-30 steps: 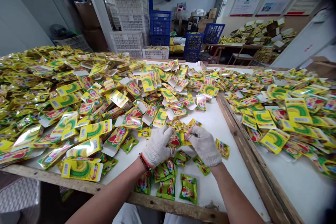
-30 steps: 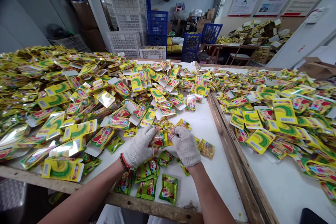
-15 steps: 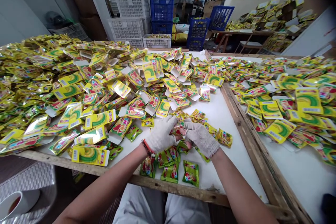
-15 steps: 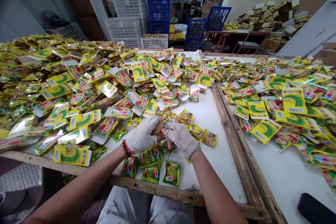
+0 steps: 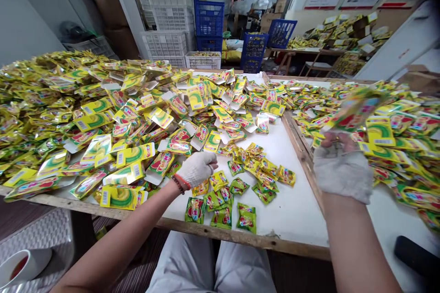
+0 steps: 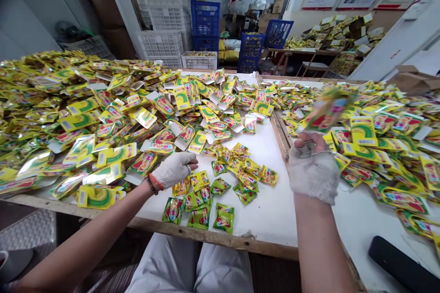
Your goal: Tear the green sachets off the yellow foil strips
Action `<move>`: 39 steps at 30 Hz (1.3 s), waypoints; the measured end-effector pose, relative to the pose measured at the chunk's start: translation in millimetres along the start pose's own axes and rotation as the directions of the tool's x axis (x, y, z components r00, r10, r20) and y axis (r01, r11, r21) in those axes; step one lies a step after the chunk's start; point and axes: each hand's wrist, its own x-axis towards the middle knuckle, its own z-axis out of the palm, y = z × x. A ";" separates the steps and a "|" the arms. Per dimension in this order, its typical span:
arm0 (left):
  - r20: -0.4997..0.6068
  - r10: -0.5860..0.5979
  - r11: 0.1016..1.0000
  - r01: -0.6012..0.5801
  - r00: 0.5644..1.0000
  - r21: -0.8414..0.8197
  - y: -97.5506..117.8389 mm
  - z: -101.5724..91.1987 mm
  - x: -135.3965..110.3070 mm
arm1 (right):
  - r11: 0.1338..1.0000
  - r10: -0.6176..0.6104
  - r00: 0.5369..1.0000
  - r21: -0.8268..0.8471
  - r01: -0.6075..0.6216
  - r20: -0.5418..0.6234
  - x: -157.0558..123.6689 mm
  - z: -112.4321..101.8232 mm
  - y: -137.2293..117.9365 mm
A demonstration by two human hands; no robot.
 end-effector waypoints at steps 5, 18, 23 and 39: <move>0.080 0.001 0.945 -0.027 0.997 0.326 13.5 23.6 -7.8 | 0.935 0.353 0.803 -0.153 -0.320 0.479 -58.2 31.0 4.1; -0.058 -0.257 0.775 0.170 0.965 -0.609 0.7 35.2 19.6 | 0.796 0.393 0.608 -0.586 0.150 0.690 -86.2 70.9 20.0; 0.104 -0.310 0.225 0.179 0.945 -0.958 6.4 52.8 18.9 | 0.889 0.413 0.665 -0.435 -0.145 0.622 -86.2 97.3 18.6; 0.066 -0.222 0.155 0.102 0.973 -0.983 12.3 53.1 17.1 | 0.948 0.270 0.688 -0.310 -0.068 0.674 -91.2 105.0 46.3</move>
